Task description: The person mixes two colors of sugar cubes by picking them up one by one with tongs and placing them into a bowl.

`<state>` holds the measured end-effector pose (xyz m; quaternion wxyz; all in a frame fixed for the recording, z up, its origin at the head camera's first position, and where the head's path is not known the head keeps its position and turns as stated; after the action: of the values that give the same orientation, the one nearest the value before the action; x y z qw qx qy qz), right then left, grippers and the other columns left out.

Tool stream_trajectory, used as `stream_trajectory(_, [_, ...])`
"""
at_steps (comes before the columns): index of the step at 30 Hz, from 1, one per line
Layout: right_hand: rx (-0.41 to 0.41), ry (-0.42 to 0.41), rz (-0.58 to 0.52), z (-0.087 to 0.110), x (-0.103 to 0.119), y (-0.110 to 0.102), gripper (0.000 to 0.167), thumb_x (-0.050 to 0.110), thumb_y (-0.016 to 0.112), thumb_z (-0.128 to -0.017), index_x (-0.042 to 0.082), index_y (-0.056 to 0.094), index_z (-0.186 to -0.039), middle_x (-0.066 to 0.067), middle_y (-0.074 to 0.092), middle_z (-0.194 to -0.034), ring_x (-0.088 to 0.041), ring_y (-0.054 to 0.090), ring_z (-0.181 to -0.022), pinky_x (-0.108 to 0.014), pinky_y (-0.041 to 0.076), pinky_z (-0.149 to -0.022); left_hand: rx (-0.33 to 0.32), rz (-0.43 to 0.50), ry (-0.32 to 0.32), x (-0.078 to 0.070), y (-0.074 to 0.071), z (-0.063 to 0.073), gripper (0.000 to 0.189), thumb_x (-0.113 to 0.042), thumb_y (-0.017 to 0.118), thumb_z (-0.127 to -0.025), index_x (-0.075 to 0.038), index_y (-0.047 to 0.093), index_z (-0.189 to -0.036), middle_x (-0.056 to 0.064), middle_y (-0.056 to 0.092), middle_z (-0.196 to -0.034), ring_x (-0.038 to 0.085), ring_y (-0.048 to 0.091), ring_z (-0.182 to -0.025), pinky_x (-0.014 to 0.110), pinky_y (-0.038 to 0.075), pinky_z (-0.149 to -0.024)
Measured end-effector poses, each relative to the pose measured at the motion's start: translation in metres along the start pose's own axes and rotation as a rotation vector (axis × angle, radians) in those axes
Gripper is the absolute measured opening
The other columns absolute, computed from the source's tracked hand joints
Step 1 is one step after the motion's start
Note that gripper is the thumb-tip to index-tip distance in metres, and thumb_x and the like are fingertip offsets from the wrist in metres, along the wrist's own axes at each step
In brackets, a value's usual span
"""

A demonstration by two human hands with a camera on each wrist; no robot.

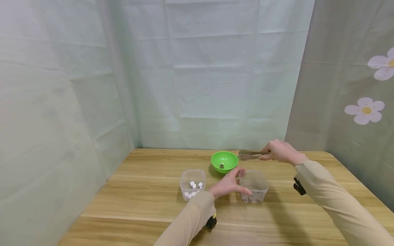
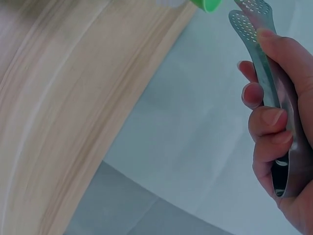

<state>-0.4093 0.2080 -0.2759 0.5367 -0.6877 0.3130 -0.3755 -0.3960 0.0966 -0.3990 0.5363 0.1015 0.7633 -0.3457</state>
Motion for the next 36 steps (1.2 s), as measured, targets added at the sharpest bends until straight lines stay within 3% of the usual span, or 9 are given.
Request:
stream_trajectory(9, [0.023, -0.029, -0.012, 0.029, -0.003, -0.014, 0.021, 0.027, 0.067, -0.082, 0.013, 0.065, -0.067, 0.009, 0.026, -0.049, -0.004, 0.018, -0.044, -0.022, 0.023, -0.043, -0.012, -0.006, -0.025, 0.002, -0.001, 0.000, 0.085, -0.021, 0.082, -0.066, -0.007, 0.034, -0.135, -0.003, 0.041, -0.126, 0.014, 0.039, -0.115, 0.025, 0.037, -0.091])
stream_trajectory(12, [0.042, -0.036, -0.032, 0.036, -0.002, -0.016, 0.014, 0.027, 0.067, -0.082, 0.015, 0.068, -0.074, 0.010, 0.028, -0.049, -0.003, 0.022, -0.042, -0.021, 0.026, -0.042, -0.009, 0.000, -0.022, 0.002, -0.001, 0.000, 0.086, -0.021, 0.082, -0.066, -0.005, 0.033, -0.136, -0.003, 0.041, -0.126, 0.013, 0.039, -0.115, 0.026, 0.037, -0.091])
stream_trajectory(21, [0.159, -0.044, -0.045, 0.039, 0.010, -0.008, 0.034, 0.027, 0.069, -0.080, 0.020, 0.046, -0.056, 0.011, 0.027, -0.047, -0.002, 0.029, -0.039, -0.020, 0.026, -0.040, -0.019, -0.029, -0.014, 0.004, -0.006, 0.001, 0.088, -0.025, 0.082, -0.064, -0.009, 0.034, -0.136, -0.006, 0.041, -0.127, 0.011, 0.039, -0.114, 0.027, 0.037, -0.091])
stream_trajectory(27, [0.263, -0.018, -0.058, 0.037, 0.016, 0.010, 0.024, 0.025, 0.070, -0.079, 0.022, 0.058, -0.058, 0.007, 0.042, -0.047, -0.004, 0.032, -0.038, -0.020, 0.028, -0.036, -0.014, -0.016, -0.020, 0.005, -0.004, 0.001, 0.088, -0.024, 0.083, -0.064, -0.008, 0.034, -0.135, -0.005, 0.041, -0.127, 0.013, 0.039, -0.114, 0.030, 0.037, -0.091])
stream_trajectory(36, [0.356, 0.054, -0.036, 0.030, 0.019, 0.029, 0.023, 0.021, 0.072, -0.076, 0.021, 0.062, -0.056, 0.006, 0.044, -0.044, -0.004, 0.029, -0.035, -0.018, 0.025, -0.035, -0.009, 0.002, -0.020, 0.005, -0.003, 0.001, 0.086, -0.021, 0.083, -0.064, -0.012, 0.035, -0.134, -0.006, 0.041, -0.125, 0.012, 0.039, -0.114, 0.028, 0.037, -0.091])
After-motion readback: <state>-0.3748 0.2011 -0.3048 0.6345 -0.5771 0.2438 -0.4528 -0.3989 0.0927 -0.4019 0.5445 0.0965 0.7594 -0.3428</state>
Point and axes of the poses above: each hand's wrist, its own z-axis away from the middle knuckle, its own y-axis out of the palm, x = y × z, the point moved 10 cm from there along -z, towards the middle knuckle
